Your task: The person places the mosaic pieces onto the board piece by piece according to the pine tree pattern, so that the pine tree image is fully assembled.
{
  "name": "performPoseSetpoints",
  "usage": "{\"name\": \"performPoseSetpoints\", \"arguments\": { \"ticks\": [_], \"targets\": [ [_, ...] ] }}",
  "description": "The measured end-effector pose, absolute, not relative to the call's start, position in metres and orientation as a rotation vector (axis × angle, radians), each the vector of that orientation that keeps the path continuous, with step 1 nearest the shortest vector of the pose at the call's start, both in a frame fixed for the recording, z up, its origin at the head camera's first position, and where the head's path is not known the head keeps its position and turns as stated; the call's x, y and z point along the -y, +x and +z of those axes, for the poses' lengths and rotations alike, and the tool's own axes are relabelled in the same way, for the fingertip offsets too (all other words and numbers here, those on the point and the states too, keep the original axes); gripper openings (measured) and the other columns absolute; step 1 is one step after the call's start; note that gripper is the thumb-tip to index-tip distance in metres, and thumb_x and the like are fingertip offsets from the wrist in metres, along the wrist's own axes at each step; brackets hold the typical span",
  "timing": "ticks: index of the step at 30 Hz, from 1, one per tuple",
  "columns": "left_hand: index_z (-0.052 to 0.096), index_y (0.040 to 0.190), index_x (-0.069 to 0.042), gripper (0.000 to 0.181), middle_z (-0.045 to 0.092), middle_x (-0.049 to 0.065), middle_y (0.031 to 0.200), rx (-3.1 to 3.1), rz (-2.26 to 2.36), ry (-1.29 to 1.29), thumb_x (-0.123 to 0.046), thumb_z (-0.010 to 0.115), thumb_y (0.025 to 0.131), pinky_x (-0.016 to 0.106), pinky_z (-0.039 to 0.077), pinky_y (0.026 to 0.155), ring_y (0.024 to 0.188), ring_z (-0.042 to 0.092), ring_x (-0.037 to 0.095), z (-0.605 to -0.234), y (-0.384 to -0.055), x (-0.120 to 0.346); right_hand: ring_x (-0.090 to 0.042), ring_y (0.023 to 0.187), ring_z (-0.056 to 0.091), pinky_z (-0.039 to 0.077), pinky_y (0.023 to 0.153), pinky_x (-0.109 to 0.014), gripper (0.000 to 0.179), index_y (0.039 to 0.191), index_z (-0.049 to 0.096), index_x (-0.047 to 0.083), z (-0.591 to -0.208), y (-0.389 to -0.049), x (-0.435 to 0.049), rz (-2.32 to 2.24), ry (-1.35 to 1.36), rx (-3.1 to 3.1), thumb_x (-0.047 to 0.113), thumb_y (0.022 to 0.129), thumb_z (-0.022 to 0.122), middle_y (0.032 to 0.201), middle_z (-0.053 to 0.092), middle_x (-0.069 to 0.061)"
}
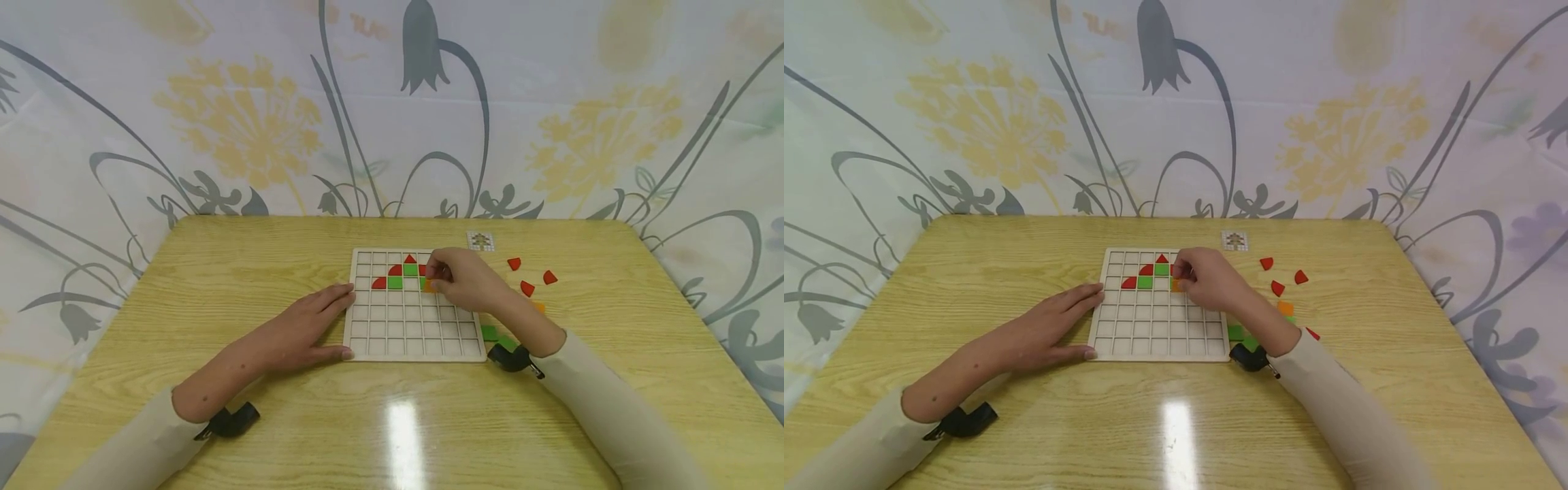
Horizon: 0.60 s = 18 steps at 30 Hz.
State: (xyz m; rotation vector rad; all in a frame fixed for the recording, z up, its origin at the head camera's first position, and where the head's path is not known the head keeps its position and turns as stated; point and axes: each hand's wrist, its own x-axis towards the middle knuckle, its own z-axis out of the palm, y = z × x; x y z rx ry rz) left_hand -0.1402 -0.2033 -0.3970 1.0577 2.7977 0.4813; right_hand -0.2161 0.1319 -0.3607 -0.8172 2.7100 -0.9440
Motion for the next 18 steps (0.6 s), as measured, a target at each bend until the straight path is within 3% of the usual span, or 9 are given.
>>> {"name": "performPoseSetpoints", "arguments": {
  "ticks": [18],
  "targets": [
    [0.029, 0.167, -0.002, 0.091, 0.024, 0.014, 0.175, -2.793, 0.487, 1.062, -0.053, 0.068, 0.102, 0.059, 0.031, 0.124, 0.159, 0.027, 0.038, -0.395, -0.141, 0.203, -0.024, 0.088, 0.061, 0.053, 0.081, -0.038, 0.009, 0.106, 0.07, 0.003, -0.366, -0.237, -0.106, -0.96, -0.76, -2.671, 0.0, 0.101, 0.063, 0.099, 0.069, -0.009]
  ]
}}
